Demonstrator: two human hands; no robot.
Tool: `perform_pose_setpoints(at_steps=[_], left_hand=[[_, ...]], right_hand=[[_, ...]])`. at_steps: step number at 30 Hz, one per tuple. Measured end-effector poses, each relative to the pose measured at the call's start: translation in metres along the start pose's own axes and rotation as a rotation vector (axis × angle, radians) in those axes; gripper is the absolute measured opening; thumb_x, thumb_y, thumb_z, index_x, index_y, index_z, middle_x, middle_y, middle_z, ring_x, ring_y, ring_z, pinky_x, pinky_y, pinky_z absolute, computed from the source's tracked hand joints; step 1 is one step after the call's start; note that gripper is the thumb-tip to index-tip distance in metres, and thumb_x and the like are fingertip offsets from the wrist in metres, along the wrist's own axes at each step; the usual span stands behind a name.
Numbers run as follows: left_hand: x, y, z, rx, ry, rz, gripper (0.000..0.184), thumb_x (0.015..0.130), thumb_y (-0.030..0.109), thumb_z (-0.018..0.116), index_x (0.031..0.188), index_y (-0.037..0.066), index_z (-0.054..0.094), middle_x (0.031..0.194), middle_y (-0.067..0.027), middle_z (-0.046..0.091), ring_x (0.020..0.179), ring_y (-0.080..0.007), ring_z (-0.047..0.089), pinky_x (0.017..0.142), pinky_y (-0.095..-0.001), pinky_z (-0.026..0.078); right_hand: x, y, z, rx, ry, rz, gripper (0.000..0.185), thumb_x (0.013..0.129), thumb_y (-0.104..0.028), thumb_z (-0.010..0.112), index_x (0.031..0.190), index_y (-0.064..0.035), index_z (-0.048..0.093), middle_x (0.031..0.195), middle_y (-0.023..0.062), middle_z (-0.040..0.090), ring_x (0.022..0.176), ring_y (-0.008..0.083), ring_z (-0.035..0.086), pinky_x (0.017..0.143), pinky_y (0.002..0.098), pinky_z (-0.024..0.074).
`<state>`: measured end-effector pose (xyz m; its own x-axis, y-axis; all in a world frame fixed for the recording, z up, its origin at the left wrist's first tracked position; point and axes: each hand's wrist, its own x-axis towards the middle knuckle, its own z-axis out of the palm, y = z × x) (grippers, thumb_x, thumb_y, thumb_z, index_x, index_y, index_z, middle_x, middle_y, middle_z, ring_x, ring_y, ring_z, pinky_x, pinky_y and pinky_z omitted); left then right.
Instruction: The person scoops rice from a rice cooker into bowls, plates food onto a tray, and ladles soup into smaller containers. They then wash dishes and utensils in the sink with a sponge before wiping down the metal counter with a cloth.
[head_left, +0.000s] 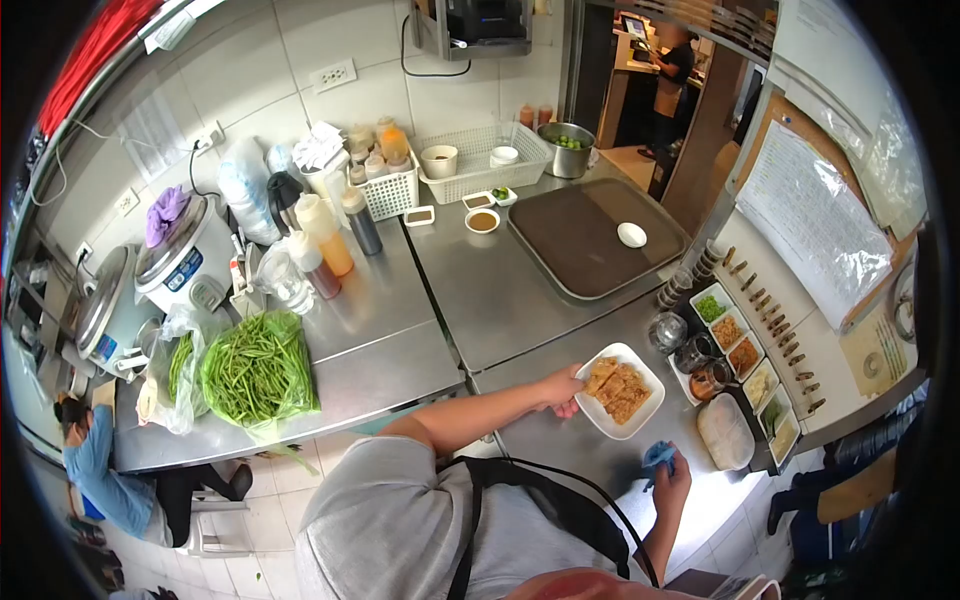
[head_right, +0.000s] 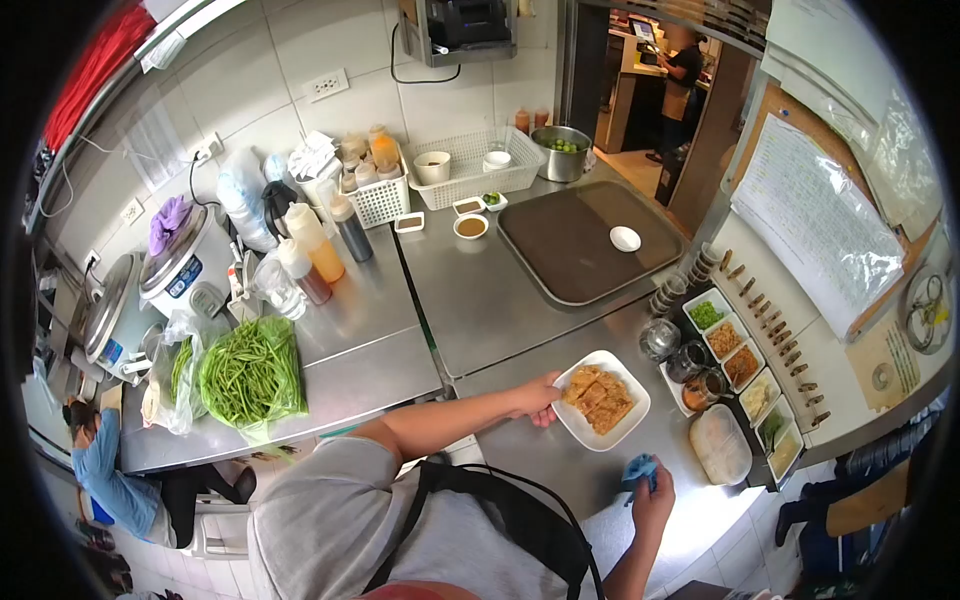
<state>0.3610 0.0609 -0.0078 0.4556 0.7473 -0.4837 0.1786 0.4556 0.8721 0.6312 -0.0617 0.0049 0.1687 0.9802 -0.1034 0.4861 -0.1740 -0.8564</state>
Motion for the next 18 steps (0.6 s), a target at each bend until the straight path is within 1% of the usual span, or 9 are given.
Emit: perform_pose_setpoints(at_steps=[2, 5, 6, 10, 13, 16, 18], left_hand=[[0.013, -0.003, 0.002, 0.029, -0.010, -0.011, 0.040, 0.078, 0.011, 0.033, 0.118, 0.012, 0.028, 0.058, -0.0058, 0.050, 0.040, -0.0127, 0.051, 0.033, -0.0247, 0.041], [0.034, -0.006, 0.002, 0.059, -0.047, -0.013, 0.037, 0.079, 0.012, 0.033, 0.116, 0.012, 0.030, 0.058, -0.0053, 0.051, 0.040, -0.0124, 0.051, 0.033, -0.0243, 0.041], [0.037, -0.005, 0.002, 0.067, -0.064, -0.018, 0.036, 0.079, 0.012, 0.033, 0.115, 0.013, 0.030, 0.059, -0.0053, 0.051, 0.040, -0.0122, 0.050, 0.033, -0.0242, 0.041], [0.054, -0.004, -0.004, 0.064, -0.098, -0.039, 0.031, 0.081, 0.016, 0.033, 0.112, 0.014, 0.033, 0.060, -0.0054, 0.051, 0.041, -0.0119, 0.050, 0.035, -0.0238, 0.042], [0.061, -0.005, -0.008, 0.066, -0.132, -0.062, 0.029, 0.085, 0.027, 0.035, 0.110, 0.014, 0.035, 0.062, -0.0061, 0.052, 0.043, -0.0122, 0.051, 0.037, -0.0240, 0.043], [0.056, -0.013, -0.010, 0.011, -0.115, -0.025, 0.036, 0.086, 0.039, 0.035, 0.110, 0.013, 0.035, 0.067, -0.0070, 0.053, 0.049, -0.0136, 0.053, 0.042, -0.0262, 0.046], [0.049, -0.022, -0.013, -0.151, -0.137, -0.036, 0.041, 0.085, 0.045, 0.034, 0.110, 0.012, 0.035, 0.071, -0.0080, 0.053, 0.055, -0.0156, 0.055, 0.048, -0.0286, 0.048]], right_hand=[[0.003, 0.022, 0.001, -0.502, 0.145, -0.242, 0.044, 0.075, -0.024, 0.054, 0.116, -0.0108, 0.045, 0.113, 0.0182, 0.046, 0.105, 0.0324, 0.044, 0.087, 0.0432, 0.0355], [-0.005, 0.022, 0.031, -0.844, 0.115, 0.015, 0.046, 0.072, -0.029, 0.057, 0.115, -0.0166, 0.047, 0.123, 0.0188, 0.037, 0.115, 0.0390, 0.030, 0.092, 0.0516, 0.0250], [-0.006, 0.022, 0.037, -0.848, 0.174, -0.010, 0.044, 0.071, -0.031, 0.057, 0.113, -0.0191, 0.049, 0.126, 0.0145, 0.035, 0.117, 0.0405, 0.024, 0.091, 0.0559, 0.0209], [0.002, 0.041, 0.047, -0.822, 0.321, -0.069, 0.039, 0.071, -0.027, 0.057, 0.109, -0.0184, 0.053, 0.123, 0.0127, 0.039, 0.115, 0.0388, 0.029, 0.091, 0.0524, 0.0234], [0.007, 0.047, 0.046, -0.780, 0.374, -0.130, 0.037, 0.070, -0.023, 0.058, 0.106, -0.0181, 0.054, 0.120, 0.0116, 0.042, 0.113, 0.0373, 0.033, 0.090, 0.0506, 0.0249], [0.012, 0.049, 0.048, -0.754, 0.418, -0.161, 0.037, 0.068, -0.019, 0.058, 0.105, -0.0183, 0.055, 0.117, 0.0111, 0.045, 0.110, 0.0360, 0.036, 0.090, 0.0491, 0.0261], [0.015, 0.053, 0.049, -0.758, 0.449, -0.159, 0.037, 0.068, -0.017, 0.059, 0.104, -0.0189, 0.055, 0.115, 0.0107, 0.046, 0.109, 0.0352, 0.037, 0.089, 0.0480, 0.0267]])
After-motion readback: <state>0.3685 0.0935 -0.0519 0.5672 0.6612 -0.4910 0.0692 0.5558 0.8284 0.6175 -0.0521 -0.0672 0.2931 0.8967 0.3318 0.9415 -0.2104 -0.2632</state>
